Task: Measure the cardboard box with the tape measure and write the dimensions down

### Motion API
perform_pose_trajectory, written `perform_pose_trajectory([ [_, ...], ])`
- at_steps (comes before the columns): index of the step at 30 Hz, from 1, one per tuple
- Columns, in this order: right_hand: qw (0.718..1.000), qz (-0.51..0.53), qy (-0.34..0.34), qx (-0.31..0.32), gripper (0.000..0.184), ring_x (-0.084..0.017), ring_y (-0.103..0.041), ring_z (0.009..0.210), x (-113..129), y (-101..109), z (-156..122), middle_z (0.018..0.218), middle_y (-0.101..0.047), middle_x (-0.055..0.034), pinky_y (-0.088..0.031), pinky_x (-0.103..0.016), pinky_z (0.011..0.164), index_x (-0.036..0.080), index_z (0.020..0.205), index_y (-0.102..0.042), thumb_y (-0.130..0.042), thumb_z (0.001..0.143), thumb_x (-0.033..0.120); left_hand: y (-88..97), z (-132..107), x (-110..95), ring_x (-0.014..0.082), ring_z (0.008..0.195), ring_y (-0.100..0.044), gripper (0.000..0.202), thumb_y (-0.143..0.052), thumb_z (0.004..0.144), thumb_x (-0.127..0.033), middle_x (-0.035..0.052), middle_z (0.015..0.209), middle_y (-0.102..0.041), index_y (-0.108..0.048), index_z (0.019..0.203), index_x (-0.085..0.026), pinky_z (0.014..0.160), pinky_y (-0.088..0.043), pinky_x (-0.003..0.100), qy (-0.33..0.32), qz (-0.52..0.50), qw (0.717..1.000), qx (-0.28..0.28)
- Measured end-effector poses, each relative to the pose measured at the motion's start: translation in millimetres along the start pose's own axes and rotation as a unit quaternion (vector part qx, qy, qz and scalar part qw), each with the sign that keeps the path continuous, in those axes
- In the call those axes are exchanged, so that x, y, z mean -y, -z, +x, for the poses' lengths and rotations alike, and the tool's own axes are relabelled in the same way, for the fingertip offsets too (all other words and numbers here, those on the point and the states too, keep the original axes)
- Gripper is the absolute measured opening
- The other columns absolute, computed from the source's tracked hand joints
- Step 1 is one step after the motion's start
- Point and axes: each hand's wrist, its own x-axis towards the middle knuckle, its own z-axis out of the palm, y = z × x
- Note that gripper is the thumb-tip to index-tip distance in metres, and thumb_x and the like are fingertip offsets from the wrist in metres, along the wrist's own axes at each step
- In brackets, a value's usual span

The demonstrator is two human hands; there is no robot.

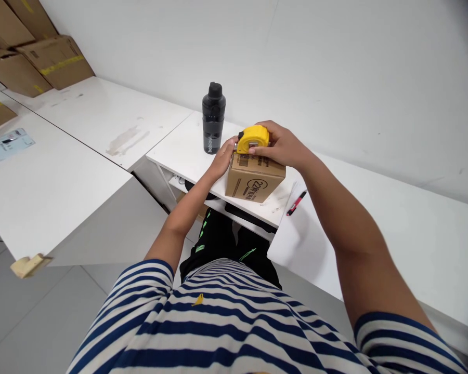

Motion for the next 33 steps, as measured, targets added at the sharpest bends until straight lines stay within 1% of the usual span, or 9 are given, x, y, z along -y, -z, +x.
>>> perform_pose_trajectory([
  [4, 0.999, 0.015, -0.03, 0.001, 0.066, -0.029, -0.073, 0.103, 1.8, 9.6, -8.5, 0.113, -0.076, -0.0056, -0.062, -0.049, 0.089, 0.025, 0.122, -0.07, -0.093, 0.066, 0.051, 5.3, -1.6, 0.5, 0.0244, 0.149, -0.053, 0.065, -0.019, 0.108, -0.067, 0.0074, 0.161, -0.056, -0.061, 0.137, -0.026, 0.113, -0.05, 0.038, -0.041, -0.097, 0.994, 0.008],
  [8, 0.999, 0.007, -0.053, 0.012, 0.063, -0.031, -0.073, 0.11, 7.1, 14.5, -13.4, 0.116, -0.076, -0.0041, -0.063, -0.051, 0.095, 0.029, 0.12, -0.07, -0.093, 0.067, 0.054, 10.5, 4.1, 6.1, 0.0282, 0.143, -0.057, 0.051, -0.047, 0.101, -0.066, 0.0035, 0.158, -0.06, -0.066, 0.129, -0.027, 0.11, -0.052, 0.039, -0.022, -0.16, 0.986, 0.034],
  [10, 0.998, 0.006, -0.062, 0.015, 0.064, -0.033, -0.073, 0.112, 8.9, 17.2, -14.4, 0.116, -0.076, -0.0036, -0.062, -0.052, 0.097, 0.03, 0.12, -0.07, -0.093, 0.066, 0.054, 13.8, 7.2, 7.6, 0.0277, 0.141, -0.058, 0.046, -0.055, 0.098, -0.061, 0.001, 0.155, -0.063, -0.068, 0.129, -0.03, 0.11, -0.053, 0.04, -0.007, -0.164, 0.985, 0.045],
  [12, 0.997, -0.001, -0.071, 0.016, 0.063, -0.034, -0.073, 0.112, 10.0, 22.8, -16.9, 0.117, -0.076, -0.0035, -0.062, -0.053, 0.099, 0.031, 0.12, -0.07, -0.094, 0.066, 0.054, 16.8, 9.0, 7.5, 0.0266, 0.137, -0.061, 0.043, -0.056, 0.097, -0.055, 0.0006, 0.153, -0.065, -0.069, 0.13, -0.031, 0.109, -0.053, 0.04, -0.003, -0.157, 0.986, 0.049],
  [16, 0.994, 0.005, -0.104, 0.008, 0.059, -0.032, -0.072, 0.113, 11.1, 46.1, -32.2, 0.117, -0.076, -0.0042, -0.06, -0.053, 0.102, 0.03, 0.116, -0.07, -0.095, 0.066, 0.051, 18.8, 9.7, 6.2, 0.0257, 0.13, -0.064, 0.044, -0.055, 0.096, -0.05, 0.0054, 0.151, -0.066, -0.069, 0.13, -0.026, 0.106, -0.053, 0.04, -0.012, -0.154, 0.987, 0.049],
  [19, 0.99, 0.019, -0.139, -0.015, 0.057, -0.03, -0.071, 0.114, 8.5, 68.7, -53.4, 0.121, -0.077, -0.0063, -0.059, -0.051, 0.103, 0.029, 0.115, -0.071, -0.096, 0.067, 0.047, 17.5, 10.8, 7.4, 0.0252, 0.126, -0.066, 0.044, -0.055, 0.096, -0.049, 0.0077, 0.148, -0.067, -0.07, 0.128, -0.024, 0.105, -0.054, 0.04, -0.021, -0.164, 0.985, 0.047],
  [23, 0.981, 0.035, -0.175, -0.07, 0.058, -0.028, -0.071, 0.116, -4.5, 90.3, -84.7, 0.124, -0.077, -0.0066, -0.058, -0.049, 0.104, 0.029, 0.114, -0.072, -0.098, 0.065, 0.045, 15.0, 12.7, 10.3, 0.0243, 0.125, -0.067, 0.042, -0.055, 0.095, -0.049, 0.0066, 0.151, -0.066, -0.071, 0.124, -0.024, 0.105, -0.055, 0.038, -0.031, -0.172, 0.984, 0.036],
  [28, 0.976, 0.057, -0.177, -0.112, 0.057, -0.026, -0.071, 0.118, -18.5, 91.8, -104.2, 0.124, -0.077, -0.0055, -0.058, -0.047, 0.105, 0.03, 0.114, -0.07, -0.098, 0.066, 0.042, 11.1, 14.4, 12.7, 0.024, 0.122, -0.069, 0.039, -0.054, 0.095, -0.047, 0.0052, 0.146, -0.068, -0.07, 0.122, -0.025, 0.102, -0.057, 0.038, -0.038, -0.158, 0.987, 0.016],
  [33, 0.98, 0.071, -0.166, -0.085, 0.059, -0.026, -0.07, 0.115, -20.3, 82.7, -97.9, 0.122, -0.077, -0.004, -0.058, -0.048, 0.107, 0.031, 0.117, -0.068, -0.098, 0.068, 0.045, 9.2, 14.9, 14.9, 0.0244, 0.119, -0.071, 0.038, -0.053, 0.096, -0.05, 0.0054, 0.138, -0.07, -0.068, 0.122, -0.027, 0.1, -0.059, 0.039, -0.052, -0.165, 0.985, 0.017],
])
